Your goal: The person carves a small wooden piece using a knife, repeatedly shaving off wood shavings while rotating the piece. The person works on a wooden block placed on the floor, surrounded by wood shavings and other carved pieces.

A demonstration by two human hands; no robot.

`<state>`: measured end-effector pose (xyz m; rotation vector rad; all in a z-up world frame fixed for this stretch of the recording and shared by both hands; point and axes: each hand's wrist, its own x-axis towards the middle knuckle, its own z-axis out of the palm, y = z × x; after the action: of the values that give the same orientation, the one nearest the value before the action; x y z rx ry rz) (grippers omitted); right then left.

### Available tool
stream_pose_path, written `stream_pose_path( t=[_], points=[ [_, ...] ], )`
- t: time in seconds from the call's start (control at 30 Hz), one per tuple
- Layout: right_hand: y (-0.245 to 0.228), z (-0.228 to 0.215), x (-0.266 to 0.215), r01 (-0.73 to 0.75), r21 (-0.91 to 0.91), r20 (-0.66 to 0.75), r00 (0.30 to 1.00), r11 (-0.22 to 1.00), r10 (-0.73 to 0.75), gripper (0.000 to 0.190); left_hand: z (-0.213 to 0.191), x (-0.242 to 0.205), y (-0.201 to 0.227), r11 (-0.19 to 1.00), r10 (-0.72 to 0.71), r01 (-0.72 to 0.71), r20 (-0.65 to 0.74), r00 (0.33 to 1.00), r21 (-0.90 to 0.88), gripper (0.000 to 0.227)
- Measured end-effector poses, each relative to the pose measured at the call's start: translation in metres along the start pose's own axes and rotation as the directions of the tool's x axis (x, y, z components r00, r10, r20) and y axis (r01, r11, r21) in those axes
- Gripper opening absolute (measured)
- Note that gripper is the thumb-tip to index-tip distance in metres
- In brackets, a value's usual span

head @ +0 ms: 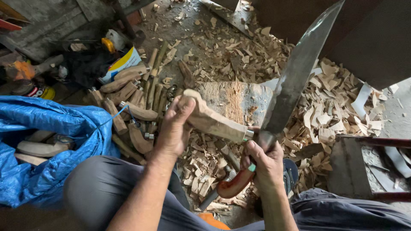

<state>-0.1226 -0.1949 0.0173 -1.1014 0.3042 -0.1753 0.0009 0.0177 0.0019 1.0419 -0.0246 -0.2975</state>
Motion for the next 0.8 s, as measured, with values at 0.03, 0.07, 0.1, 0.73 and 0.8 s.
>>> stream_pose_path(
  t=[0.03, 0.07, 0.1, 0.73, 0.8],
  points=[
    [0.001, -0.001, 0.002, -0.003, 0.0, -0.002, 1.0, 1.0, 0.003, 0.043, 0.002, -0.004, 0.011, 0.998, -0.016, 0.022, 0.105, 0.994, -0.057, 0.061],
    [0.004, -0.002, 0.002, -0.013, 0.002, -0.017, 1.0, 1.0, 0.013, 0.04, 0.005, -0.007, 0.021, 0.993, -0.026, 0.05, 0.209, 0.978, -0.111, 0.057],
    [0.008, -0.003, 0.004, -0.022, 0.006, -0.028, 0.999, 1.0, 0.022, 0.037, 0.01, -0.009, 0.028, 0.996, -0.015, 0.033, 0.209, 0.978, -0.087, 0.057],
    [0.055, -0.002, -0.006, 0.463, -0.781, 0.225, 0.835, 0.419, -0.503, 0.012, 0.024, -0.018, -0.027, 0.48, 0.422, -0.419, 0.216, 0.881, 0.771, 0.064],
    [0.065, 0.003, -0.003, 0.421, -0.749, 0.195, 0.878, 0.512, -0.438, 0.018, 0.026, -0.019, -0.025, 0.548, 0.328, -0.323, 0.157, 0.932, 0.772, 0.059]
  ],
)
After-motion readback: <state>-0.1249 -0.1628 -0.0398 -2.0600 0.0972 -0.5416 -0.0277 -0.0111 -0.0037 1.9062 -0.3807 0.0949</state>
